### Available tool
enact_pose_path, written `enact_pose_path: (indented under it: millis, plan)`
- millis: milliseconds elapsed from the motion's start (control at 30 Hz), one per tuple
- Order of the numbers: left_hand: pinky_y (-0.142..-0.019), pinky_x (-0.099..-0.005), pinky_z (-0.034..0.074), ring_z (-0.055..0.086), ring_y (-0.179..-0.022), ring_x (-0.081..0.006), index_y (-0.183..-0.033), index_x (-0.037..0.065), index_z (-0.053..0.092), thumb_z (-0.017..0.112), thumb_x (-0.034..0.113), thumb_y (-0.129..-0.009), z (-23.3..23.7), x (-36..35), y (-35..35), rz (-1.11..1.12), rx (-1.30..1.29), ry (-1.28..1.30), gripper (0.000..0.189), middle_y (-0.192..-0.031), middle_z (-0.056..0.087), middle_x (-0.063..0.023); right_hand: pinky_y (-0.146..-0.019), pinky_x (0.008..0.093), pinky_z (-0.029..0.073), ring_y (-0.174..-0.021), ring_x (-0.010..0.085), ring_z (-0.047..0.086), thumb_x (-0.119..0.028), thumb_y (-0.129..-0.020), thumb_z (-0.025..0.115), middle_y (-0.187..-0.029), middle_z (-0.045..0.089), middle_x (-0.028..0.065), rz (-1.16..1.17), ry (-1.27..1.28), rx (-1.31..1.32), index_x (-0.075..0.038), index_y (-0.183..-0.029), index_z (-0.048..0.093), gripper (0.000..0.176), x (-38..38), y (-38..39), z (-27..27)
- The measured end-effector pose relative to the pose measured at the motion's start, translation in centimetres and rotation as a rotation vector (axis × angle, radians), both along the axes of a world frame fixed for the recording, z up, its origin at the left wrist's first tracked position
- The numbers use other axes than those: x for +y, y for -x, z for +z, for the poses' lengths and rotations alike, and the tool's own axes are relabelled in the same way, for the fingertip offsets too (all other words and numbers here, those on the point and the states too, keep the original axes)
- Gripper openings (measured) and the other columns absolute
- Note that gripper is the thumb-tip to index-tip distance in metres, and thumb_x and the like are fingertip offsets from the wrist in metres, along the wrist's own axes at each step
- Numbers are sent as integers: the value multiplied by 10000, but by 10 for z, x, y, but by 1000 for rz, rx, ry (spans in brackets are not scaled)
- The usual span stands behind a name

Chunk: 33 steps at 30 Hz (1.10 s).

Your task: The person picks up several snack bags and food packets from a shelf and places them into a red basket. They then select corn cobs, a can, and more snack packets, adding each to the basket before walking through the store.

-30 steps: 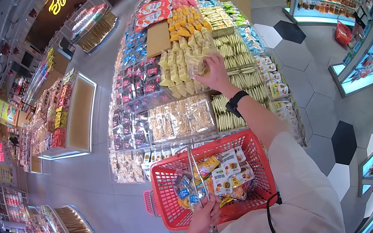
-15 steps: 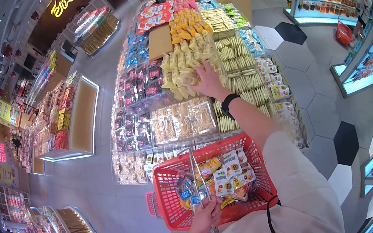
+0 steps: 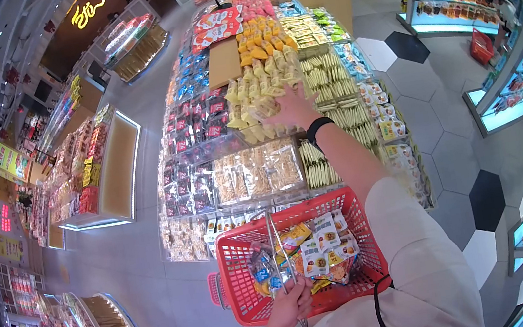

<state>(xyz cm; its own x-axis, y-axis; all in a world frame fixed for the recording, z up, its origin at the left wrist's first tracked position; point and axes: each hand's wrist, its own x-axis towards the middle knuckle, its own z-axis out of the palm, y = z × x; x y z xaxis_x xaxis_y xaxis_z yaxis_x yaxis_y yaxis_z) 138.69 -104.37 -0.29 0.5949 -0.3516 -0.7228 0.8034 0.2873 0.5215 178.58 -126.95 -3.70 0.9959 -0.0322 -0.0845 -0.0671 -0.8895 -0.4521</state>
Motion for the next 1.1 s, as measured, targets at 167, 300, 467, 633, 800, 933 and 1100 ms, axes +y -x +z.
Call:
enact_pose_path:
  millis: [167, 300, 467, 633, 800, 933, 1100]
  plan:
    - [-353, -234, 223, 269, -404, -65, -949, 74, 539, 457, 245, -1025, 3, -3, -2, 21, 13, -18, 204, -561, 315, 47, -986, 835, 38, -1435, 489, 44, -752, -610, 682, -1555, 241, 105, -27, -31, 187, -204, -1376, 525, 955, 0, -1, 15]
    - [-351, -234, 223, 268, -402, -63, -950, 74, 539, 453, 244, -1026, 3, -2, -1, 23, 17, -20, 205, -560, 317, 47, -1004, 821, 43, -1420, 508, 101, -792, -575, 670, -1539, 278, 110, -44, -25, 156, -190, -1398, 504, 1033, 0, -2, 12]
    - [-359, -230, 237, 267, -416, -61, -984, 81, 539, 445, 251, -1035, -3, 2, 1, 16, 9, 18, 202, -584, 332, 39, -1040, 787, 21, -1415, 524, 89, -769, -604, 667, -1534, 291, 112, 30, -29, 151, -207, -1391, 514, 980, -13, -10, 5]
    - [-360, -227, 241, 263, -419, -60, -980, 76, 544, 453, 261, -1034, -4, 3, 1, 22, 2, 32, 213, -583, 325, 42, -1056, 760, 64, -1407, 497, 158, -775, -635, 641, -1508, 334, 137, 30, -5, 6, -187, -1357, 548, 936, -10, -3, -6]
    - [-359, -229, 243, 267, -419, -59, -972, 75, 545, 455, 268, -1034, -1, 2, 0, 13, -2, 18, 223, -582, 320, 45, -1099, 695, 102, -1405, 471, 190, -768, -663, 628, -1496, 342, 163, -21, -13, -82, -150, -1337, 561, 918, -10, 2, -13]
    - [-357, -234, 245, 271, -415, -59, -978, 75, 542, 455, 270, -1034, -2, 3, -1, 19, 19, 25, 220, -585, 323, 45, -1128, 610, 149, -1383, 445, 261, -753, -678, 630, -1473, 371, 163, -69, -114, -242, -117, -1338, 546, 921, -12, 4, -23]
    - [-348, -234, 248, 275, -408, -59, -977, 77, 534, 453, 279, -1034, -1, 3, -6, 3, -26, 9, 225, -587, 333, 48, -1115, 450, 293, -1323, 331, 419, -515, -759, 742, -1387, 484, 155, 230, -621, -299, -77, -1359, 505, 779, -44, 50, -6]
